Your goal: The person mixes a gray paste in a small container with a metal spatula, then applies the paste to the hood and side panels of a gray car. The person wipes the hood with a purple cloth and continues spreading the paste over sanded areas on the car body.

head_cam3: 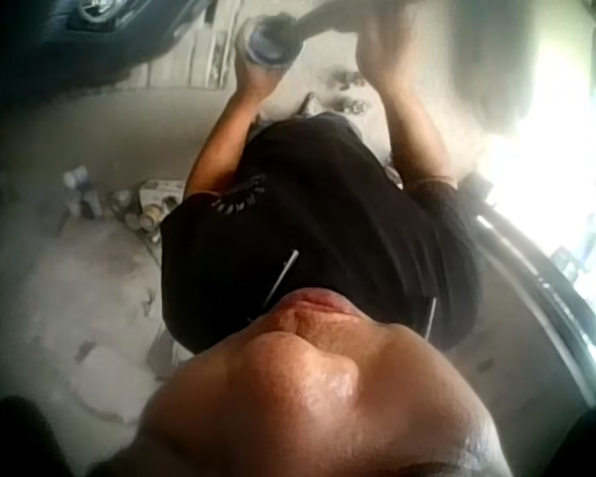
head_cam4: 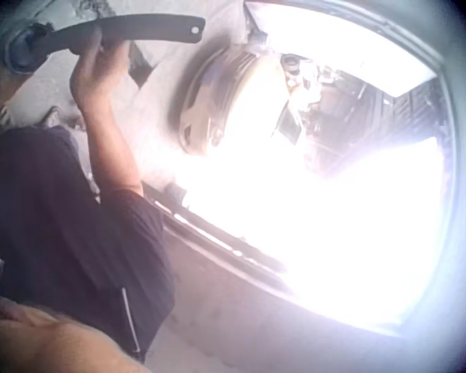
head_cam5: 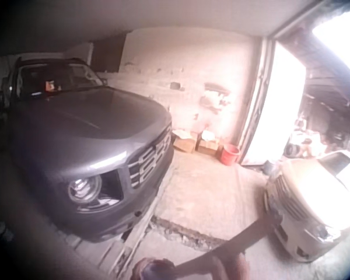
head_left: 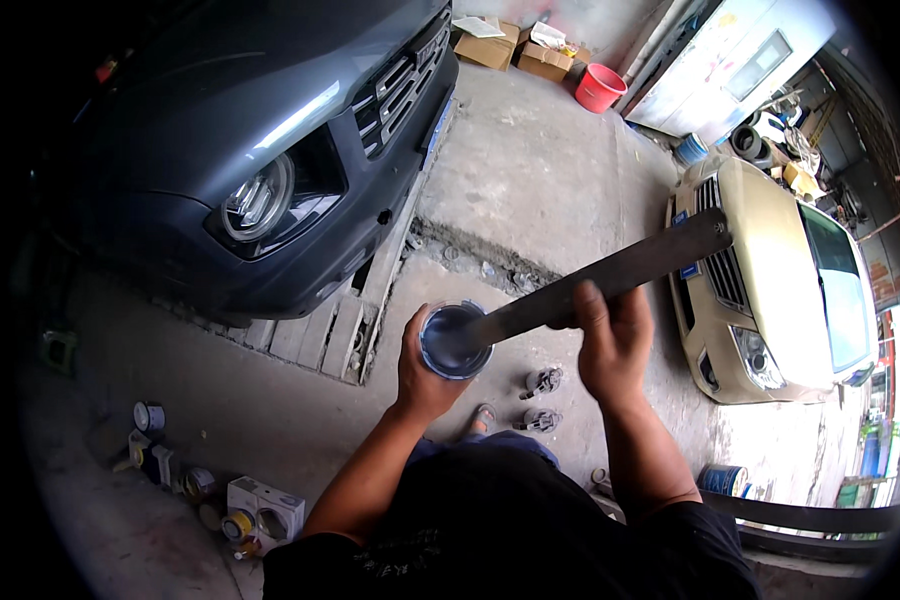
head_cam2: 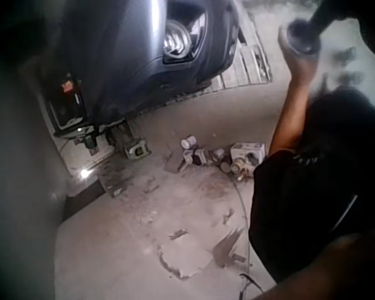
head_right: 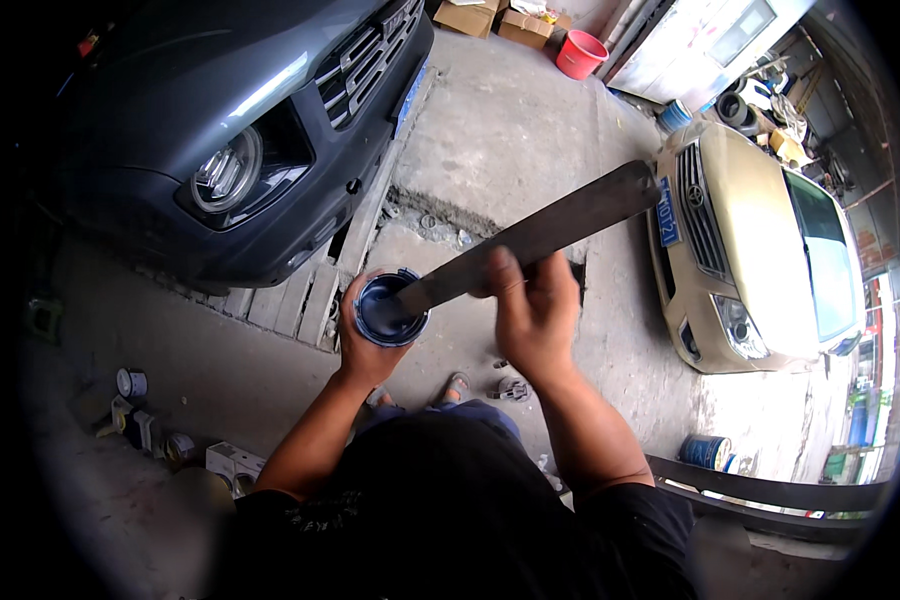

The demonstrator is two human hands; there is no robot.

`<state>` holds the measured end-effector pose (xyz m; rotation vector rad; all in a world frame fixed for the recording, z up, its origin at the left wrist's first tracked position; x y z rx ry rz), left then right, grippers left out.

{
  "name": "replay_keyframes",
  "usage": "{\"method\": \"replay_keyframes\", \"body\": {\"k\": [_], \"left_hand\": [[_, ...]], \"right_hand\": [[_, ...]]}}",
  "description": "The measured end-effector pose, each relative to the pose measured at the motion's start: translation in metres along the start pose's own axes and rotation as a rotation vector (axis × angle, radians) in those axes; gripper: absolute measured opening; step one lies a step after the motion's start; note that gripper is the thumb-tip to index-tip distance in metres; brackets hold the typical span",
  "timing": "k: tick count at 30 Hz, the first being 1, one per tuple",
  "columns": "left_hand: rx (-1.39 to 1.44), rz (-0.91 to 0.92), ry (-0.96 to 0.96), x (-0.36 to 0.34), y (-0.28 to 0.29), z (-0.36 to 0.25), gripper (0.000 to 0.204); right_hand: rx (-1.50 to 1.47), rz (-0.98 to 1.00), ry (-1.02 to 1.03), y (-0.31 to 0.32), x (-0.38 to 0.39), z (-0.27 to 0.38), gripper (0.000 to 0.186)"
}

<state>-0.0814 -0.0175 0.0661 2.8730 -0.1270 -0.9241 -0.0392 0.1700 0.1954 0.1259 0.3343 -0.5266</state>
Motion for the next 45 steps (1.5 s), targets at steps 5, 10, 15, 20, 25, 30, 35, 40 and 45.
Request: {"method": "replay_keyframes", "body": {"k": [5,10,15,20,25,30,35,40,45], "left_hand": [[0.048,-0.044,-0.008,-0.007,0.012,-0.002,0.095],[0.168,-0.039,0.065,-0.012,0.021,0.005,0.093],[0.147,-0.029,0.04,-0.021,0.047,-0.002,0.092],[0.144,-0.052,-0.016,-0.024,0.083,0.007,0.096],[0.122,-0.082,-0.033,-0.033,0.124,0.002,0.098],[0.033,-0.182,-0.006,-0.037,0.154,0.018,0.096],[-0.199,-0.275,0.107,-0.047,0.178,0.041,0.099],[-0.347,-0.356,0.161,-0.064,0.191,0.08,0.1],[-0.375,-0.399,0.196,-0.091,0.197,0.104,0.1]], "right_hand": [[-0.116,-0.133,-0.051,0.026,-0.027,0.007,0.015],[-0.206,-0.156,-0.089,0.028,-0.034,0.007,0.013],[-0.319,-0.147,-0.204,0.011,-0.038,-0.008,0.012],[-0.505,-0.121,-0.325,-0.021,-0.039,-0.036,0.007],[-0.573,-0.082,-0.415,-0.07,-0.044,-0.045,0.008],[-0.563,0.017,-0.431,-0.114,-0.06,-0.048,0.007],[-0.437,0.179,-0.292,-0.172,-0.079,-0.034,0.014],[-0.261,0.444,0.006,-0.246,-0.095,-0.018,0.021],[0.014,0.653,0.415,-0.309,-0.112,-0.03,0.015]]}}
Point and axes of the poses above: each hand's wrist, its own x-axis away from the middle knuckle, its own y-axis out of the back of the hand, z = x × y, the point moved 8 cm from there along -x, towards the middle knuckle, and after that the axes turned 5 degrees about -z, right-handed, at the moved point
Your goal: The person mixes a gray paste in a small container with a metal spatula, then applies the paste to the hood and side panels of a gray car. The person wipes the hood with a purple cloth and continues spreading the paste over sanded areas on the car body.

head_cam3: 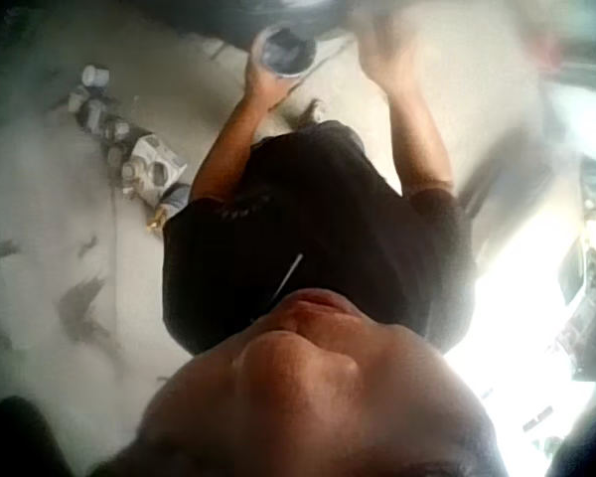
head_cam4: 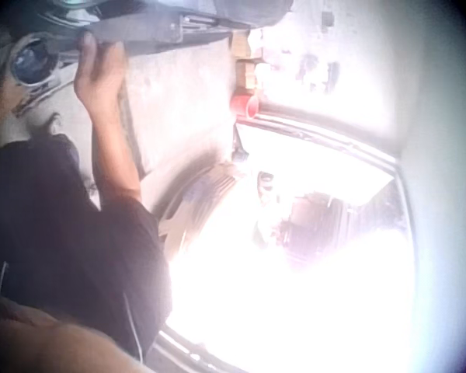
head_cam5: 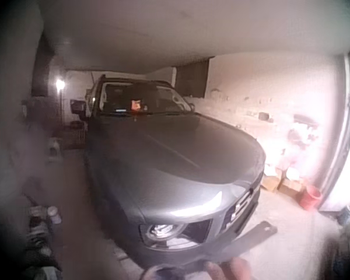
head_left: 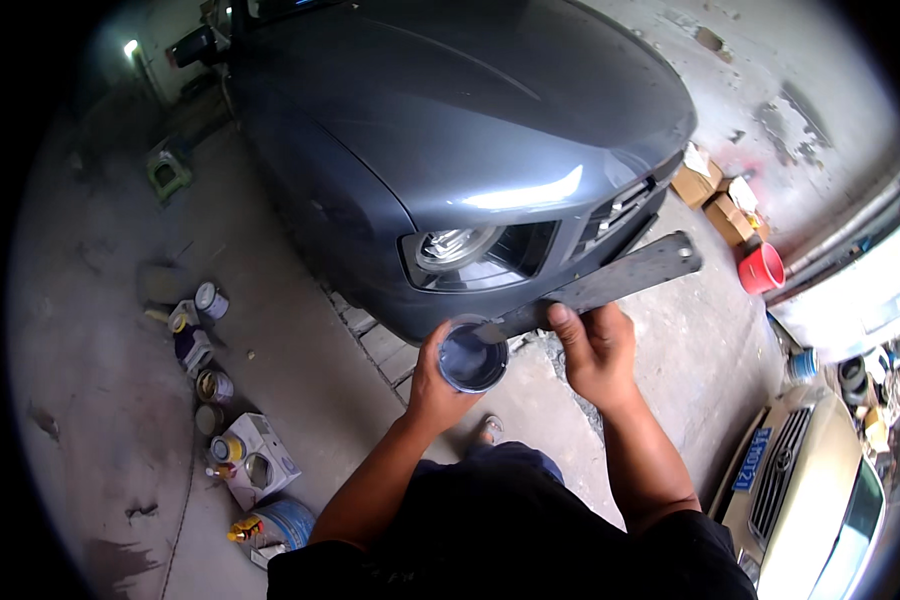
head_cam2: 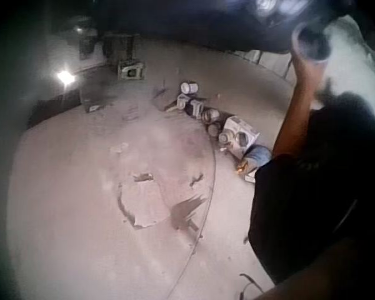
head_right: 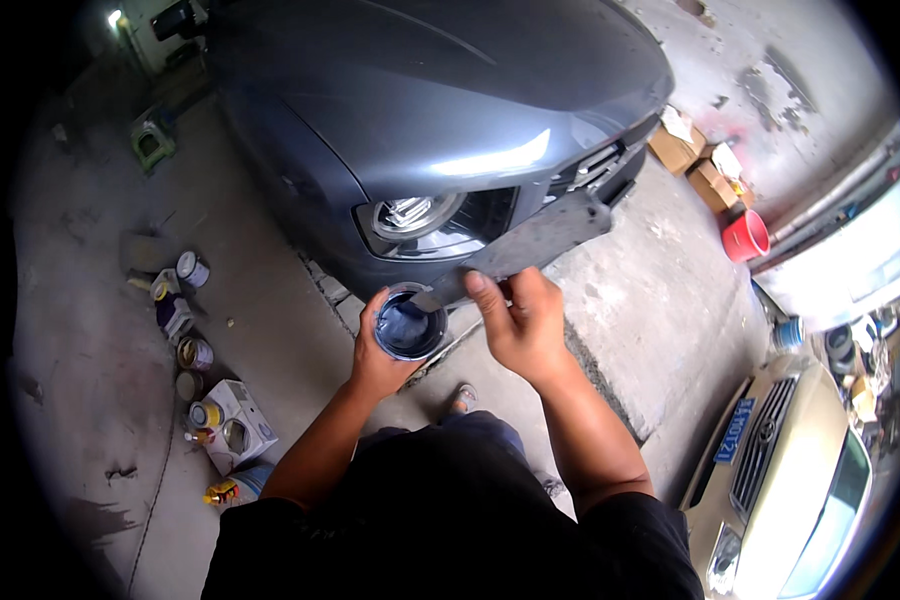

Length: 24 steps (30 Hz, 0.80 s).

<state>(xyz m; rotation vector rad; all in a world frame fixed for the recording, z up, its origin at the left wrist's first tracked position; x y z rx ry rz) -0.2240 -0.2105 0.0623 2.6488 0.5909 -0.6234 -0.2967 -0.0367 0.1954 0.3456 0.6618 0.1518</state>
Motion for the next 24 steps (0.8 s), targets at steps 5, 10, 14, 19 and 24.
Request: {"method": "replay_keyframes", "body": {"k": [5,10,14,19,24], "left_hand": [[-0.112,-0.1,-0.053,-0.016,0.009,0.012,0.102],[-0.046,-0.098,0.029,-0.029,0.031,0.049,0.101],[-0.005,-0.01,0.046,-0.055,0.053,0.076,0.1],[0.022,0.075,-0.042,-0.09,0.101,0.105,0.097],[0.057,0.205,-0.064,-0.121,0.134,0.13,0.099]], "right_hand": [[-0.349,-0.005,-0.247,-0.032,-0.018,-0.039,0.017],[-0.468,-0.084,-0.379,-0.053,-0.057,-0.035,0.017],[-0.317,0.015,-0.151,-0.095,-0.075,-0.021,0.018],[-0.208,-0.146,-0.25,-0.16,-0.059,-0.029,0.019],[-0.279,-0.386,-0.542,-0.178,-0.049,-0.034,0.022]]}}
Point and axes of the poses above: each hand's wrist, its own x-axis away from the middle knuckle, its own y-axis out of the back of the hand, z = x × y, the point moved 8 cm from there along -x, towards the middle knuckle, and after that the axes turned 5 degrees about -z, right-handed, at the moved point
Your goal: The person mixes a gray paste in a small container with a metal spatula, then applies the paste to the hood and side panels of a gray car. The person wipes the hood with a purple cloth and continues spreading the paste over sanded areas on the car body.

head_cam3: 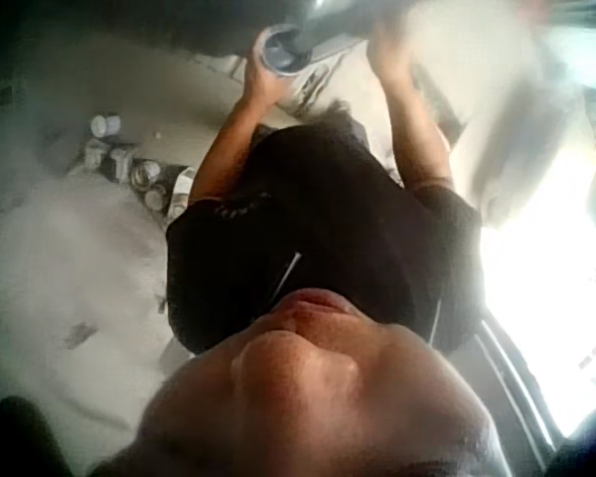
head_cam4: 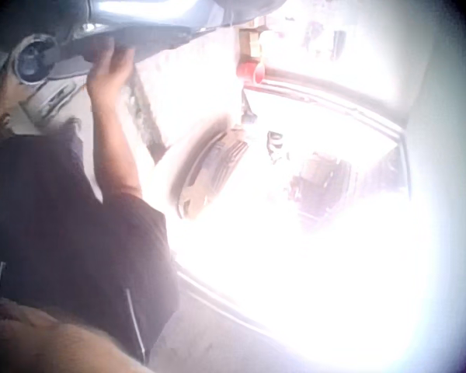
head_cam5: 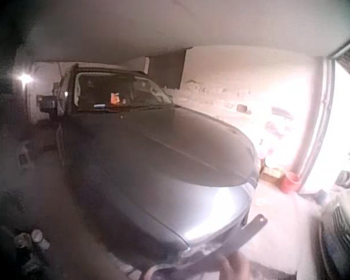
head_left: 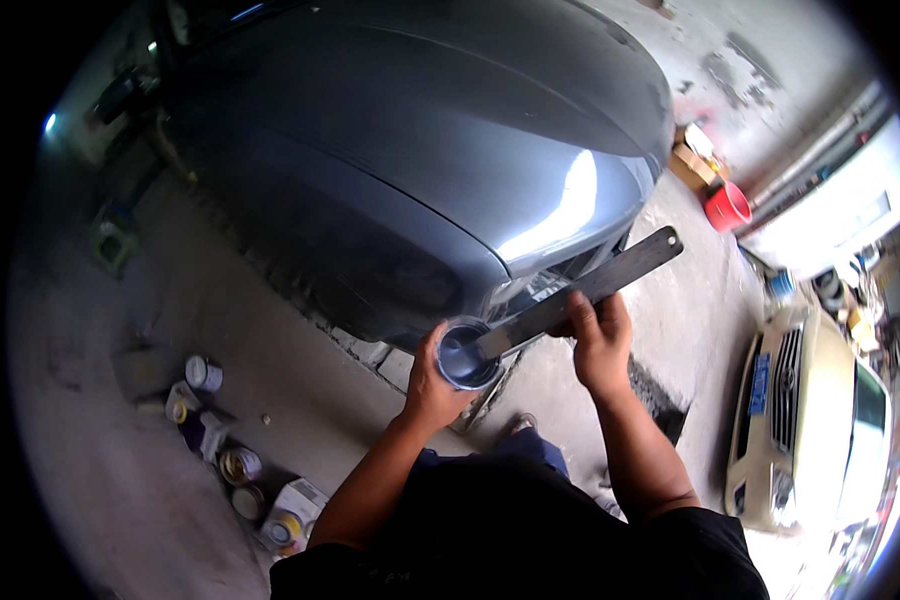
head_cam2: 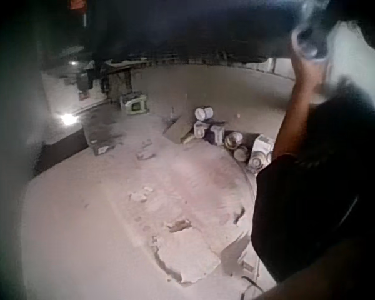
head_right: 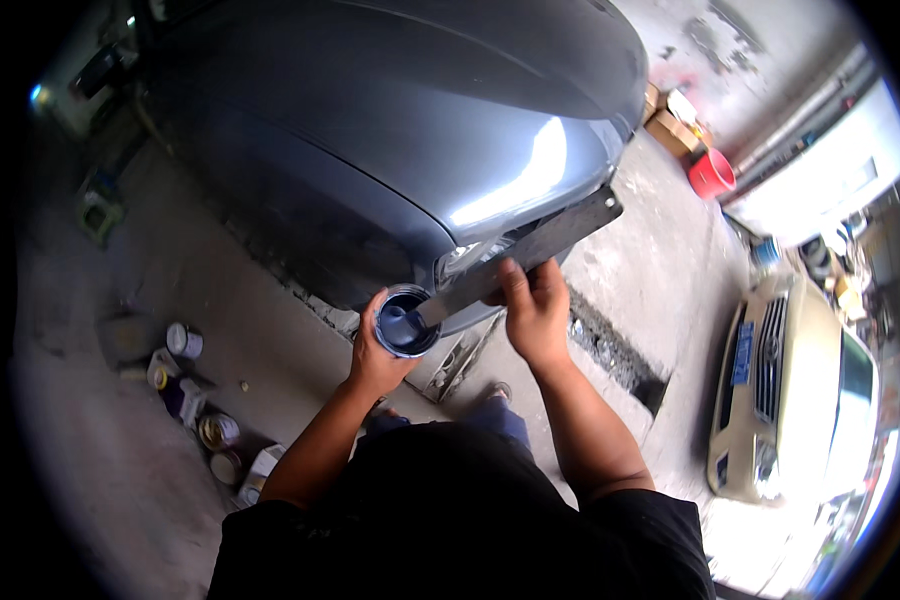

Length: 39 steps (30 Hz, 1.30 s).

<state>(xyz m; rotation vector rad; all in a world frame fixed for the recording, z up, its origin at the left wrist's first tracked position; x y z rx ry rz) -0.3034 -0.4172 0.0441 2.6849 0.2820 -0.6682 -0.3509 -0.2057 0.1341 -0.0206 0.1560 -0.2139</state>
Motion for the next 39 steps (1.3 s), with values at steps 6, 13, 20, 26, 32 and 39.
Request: {"method": "replay_keyframes", "body": {"k": [6,13,20,26,32,39], "left_hand": [[0.003,0.105,-0.087,-0.019,0.009,0.01,0.099],[0.027,0.097,-0.125,-0.029,0.006,0.012,0.099],[0.002,0.055,-0.03,-0.044,0.003,0.008,0.096],[-0.047,0.032,-0.016,-0.045,-0.008,0.005,0.093],[-0.096,-0.068,0.038,-0.042,-0.027,-0.001,0.091],[-0.222,-0.267,0.091,-0.034,-0.054,-0.015,0.09]], "right_hand": [[0.036,-0.06,0.234,-0.008,0.002,0.021,0.019],[-0.052,-0.186,0.02,-0.007,0.013,-0.004,0.017],[-0.232,-0.285,-0.183,0.031,-0.021,-0.026,0.017],[-0.348,-0.237,-0.212,0.048,-0.039,-0.038,0.015],[-0.436,-0.106,-0.215,0.061,-0.071,-0.051,0.019],[-0.526,0.075,-0.228,0.064,-0.109,-0.063,0.015]]}}
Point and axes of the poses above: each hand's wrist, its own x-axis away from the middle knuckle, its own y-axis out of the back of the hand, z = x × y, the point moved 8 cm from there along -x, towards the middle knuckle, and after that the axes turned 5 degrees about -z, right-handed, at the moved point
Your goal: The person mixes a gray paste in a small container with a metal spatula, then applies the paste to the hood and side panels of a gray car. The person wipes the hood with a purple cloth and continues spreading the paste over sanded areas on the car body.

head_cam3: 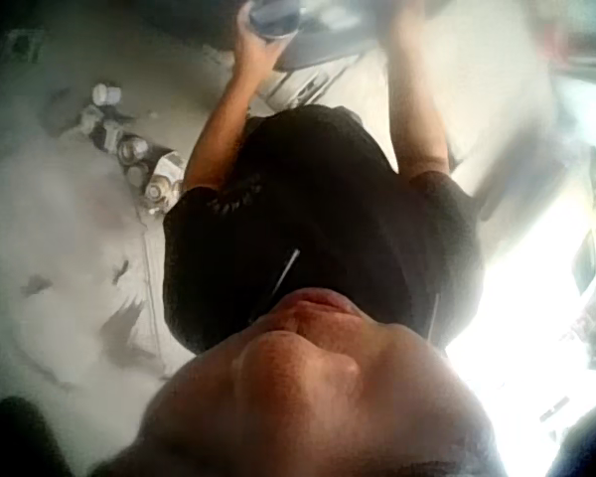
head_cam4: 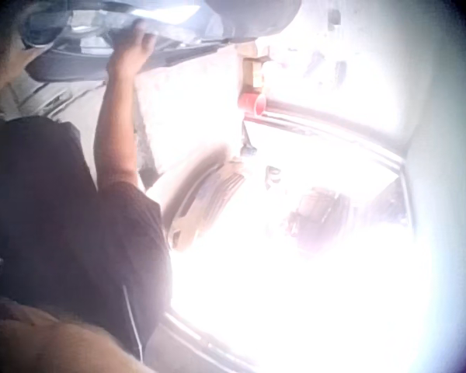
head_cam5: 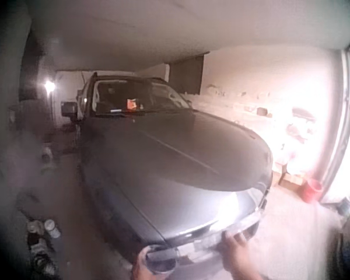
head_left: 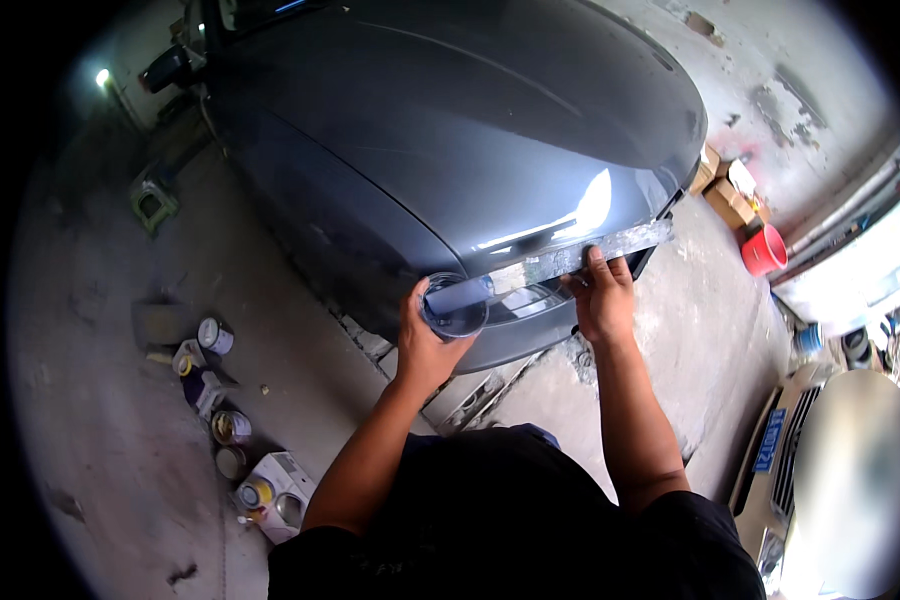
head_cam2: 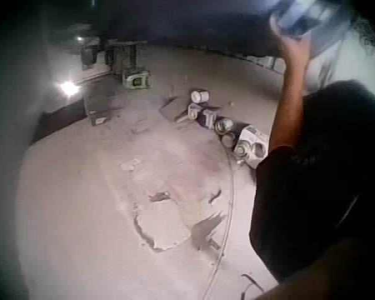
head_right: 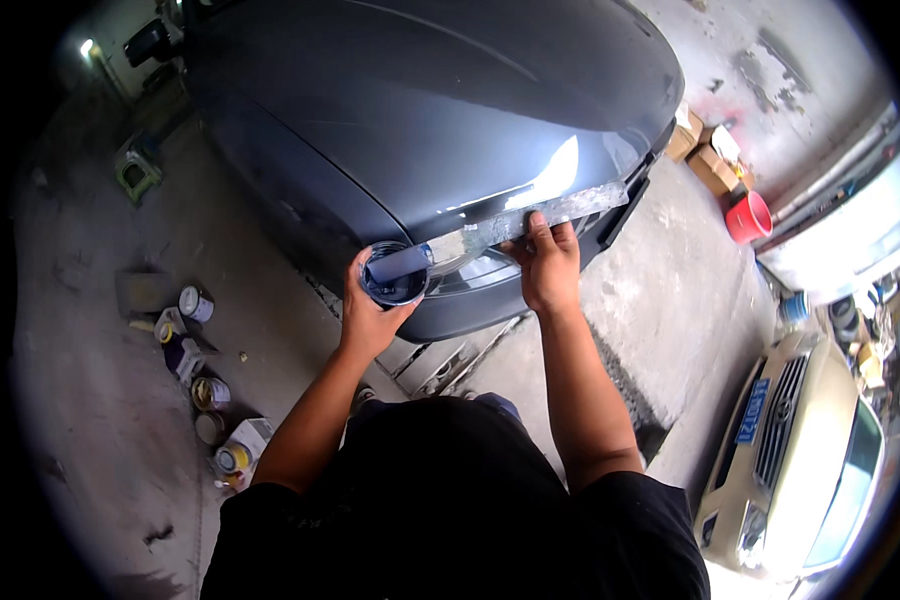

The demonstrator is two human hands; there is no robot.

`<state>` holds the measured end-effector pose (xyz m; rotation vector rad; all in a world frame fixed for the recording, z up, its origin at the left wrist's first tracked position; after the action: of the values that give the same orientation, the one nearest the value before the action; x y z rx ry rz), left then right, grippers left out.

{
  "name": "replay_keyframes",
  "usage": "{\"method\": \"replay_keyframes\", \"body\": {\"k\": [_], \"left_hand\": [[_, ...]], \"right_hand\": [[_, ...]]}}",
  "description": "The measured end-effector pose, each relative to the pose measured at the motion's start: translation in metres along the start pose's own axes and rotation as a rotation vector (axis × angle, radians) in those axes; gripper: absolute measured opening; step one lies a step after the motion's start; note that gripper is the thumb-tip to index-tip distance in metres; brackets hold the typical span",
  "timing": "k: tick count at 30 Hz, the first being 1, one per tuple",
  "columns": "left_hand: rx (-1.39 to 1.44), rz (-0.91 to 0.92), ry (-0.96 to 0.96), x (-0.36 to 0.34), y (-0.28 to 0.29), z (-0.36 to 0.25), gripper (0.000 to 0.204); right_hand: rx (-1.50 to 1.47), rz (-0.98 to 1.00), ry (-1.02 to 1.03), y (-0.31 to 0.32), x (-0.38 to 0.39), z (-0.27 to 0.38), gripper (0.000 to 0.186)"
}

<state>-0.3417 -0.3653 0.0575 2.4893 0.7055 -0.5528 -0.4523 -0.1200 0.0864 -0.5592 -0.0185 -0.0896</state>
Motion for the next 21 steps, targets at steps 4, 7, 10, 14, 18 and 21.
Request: {"method": "replay_keyframes", "body": {"k": [4,7,10,14,18,21], "left_hand": [[0.01,-0.058,0.07,0.011,-0.008,-0.005,0.09],[0.017,-0.107,0.118,0.016,-0.009,-0.002,0.088],[-0.017,-0.146,0.123,0.019,-0.009,0.001,0.087],[-0.054,-0.144,0.139,0.019,-0.009,0.001,0.088],[-0.049,-0.134,0.129,0.021,-0.012,0.006,0.089],[-0.048,-0.122,0.147,0.022,-0.016,0.01,0.089]], "right_hand": [[-0.01,0.048,-0.069,0.011,-0.018,-0.012,0.018],[-0.013,0.113,-0.081,0.007,-0.024,-0.011,0.017],[-0.04,0.142,-0.108,0.011,-0.031,-0.02,0.015],[-0.057,0.109,-0.12,0.011,-0.034,-0.024,0.013],[-0.063,0.145,-0.089,0.007,-0.036,-0.022,0.012],[-0.029,0.17,-0.084,0.008,-0.039,-0.022,0.013]]}}
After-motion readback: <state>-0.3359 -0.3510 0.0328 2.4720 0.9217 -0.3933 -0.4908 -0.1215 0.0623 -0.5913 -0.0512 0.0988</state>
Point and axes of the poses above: each hand's wrist, its own x-axis away from the middle knuckle, its own y-axis out of the back of the hand, z = x × y, the point moved 8 cm from there along -x, towards the middle knuckle, and after that the axes turned 5 degrees about -z, right-handed, at the moved point
